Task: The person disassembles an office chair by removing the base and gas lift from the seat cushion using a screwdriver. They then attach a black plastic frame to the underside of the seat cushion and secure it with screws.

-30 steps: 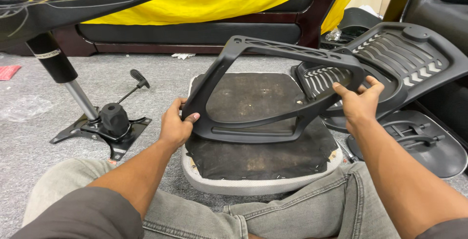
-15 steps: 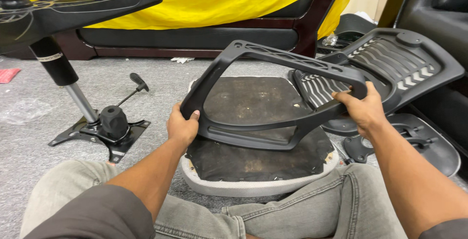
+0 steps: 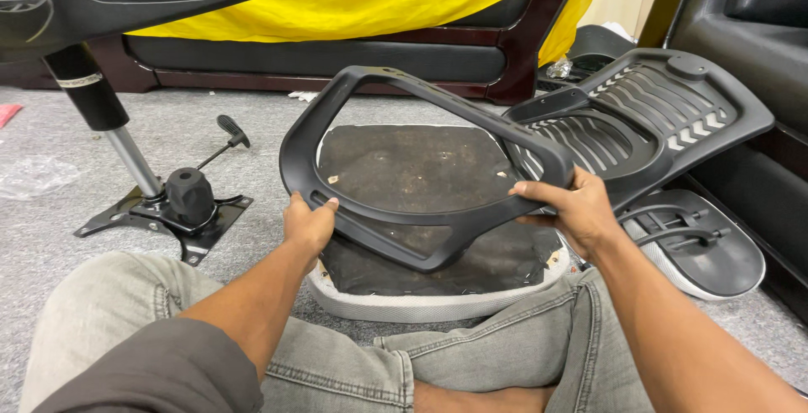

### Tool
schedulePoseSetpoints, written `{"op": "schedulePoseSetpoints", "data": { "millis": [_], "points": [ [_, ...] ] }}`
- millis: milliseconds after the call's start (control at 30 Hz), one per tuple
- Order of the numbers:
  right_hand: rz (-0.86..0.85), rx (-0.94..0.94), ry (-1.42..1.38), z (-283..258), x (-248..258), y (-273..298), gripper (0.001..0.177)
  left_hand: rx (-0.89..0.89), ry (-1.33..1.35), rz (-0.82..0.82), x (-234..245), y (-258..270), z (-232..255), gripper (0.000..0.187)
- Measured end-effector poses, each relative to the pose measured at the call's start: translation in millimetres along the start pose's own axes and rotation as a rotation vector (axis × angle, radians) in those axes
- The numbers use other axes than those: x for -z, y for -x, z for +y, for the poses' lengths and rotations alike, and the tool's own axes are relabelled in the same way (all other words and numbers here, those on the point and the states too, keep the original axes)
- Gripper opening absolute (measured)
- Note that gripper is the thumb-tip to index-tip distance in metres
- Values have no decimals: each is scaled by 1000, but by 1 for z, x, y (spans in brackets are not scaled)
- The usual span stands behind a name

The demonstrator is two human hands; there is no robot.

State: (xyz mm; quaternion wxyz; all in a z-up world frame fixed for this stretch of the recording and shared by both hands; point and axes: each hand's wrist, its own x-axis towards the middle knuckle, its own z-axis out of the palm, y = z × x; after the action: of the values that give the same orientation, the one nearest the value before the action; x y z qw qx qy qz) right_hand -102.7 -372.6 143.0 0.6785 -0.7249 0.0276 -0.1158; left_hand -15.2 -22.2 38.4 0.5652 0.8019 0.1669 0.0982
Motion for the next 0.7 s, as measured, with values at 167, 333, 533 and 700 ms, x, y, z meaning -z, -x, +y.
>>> {"op": "schedulePoseSetpoints", "data": {
  "millis": [167,333,533,700],
  "points": [
    [-85,-23,-92,13,-40,17,26,11,126,-62,12,2,-10,50],
    [-126,-3,-162,14,-75,35,24,46,180,-33,18,3,-12,50],
    [-236,-34,-184,6,-95,52,28,119,264,12,26,-3,-12,64],
    [-173,-102,-248,5,-138,64,31,220,209,87,28,-4,-15,79]
  ]
}}
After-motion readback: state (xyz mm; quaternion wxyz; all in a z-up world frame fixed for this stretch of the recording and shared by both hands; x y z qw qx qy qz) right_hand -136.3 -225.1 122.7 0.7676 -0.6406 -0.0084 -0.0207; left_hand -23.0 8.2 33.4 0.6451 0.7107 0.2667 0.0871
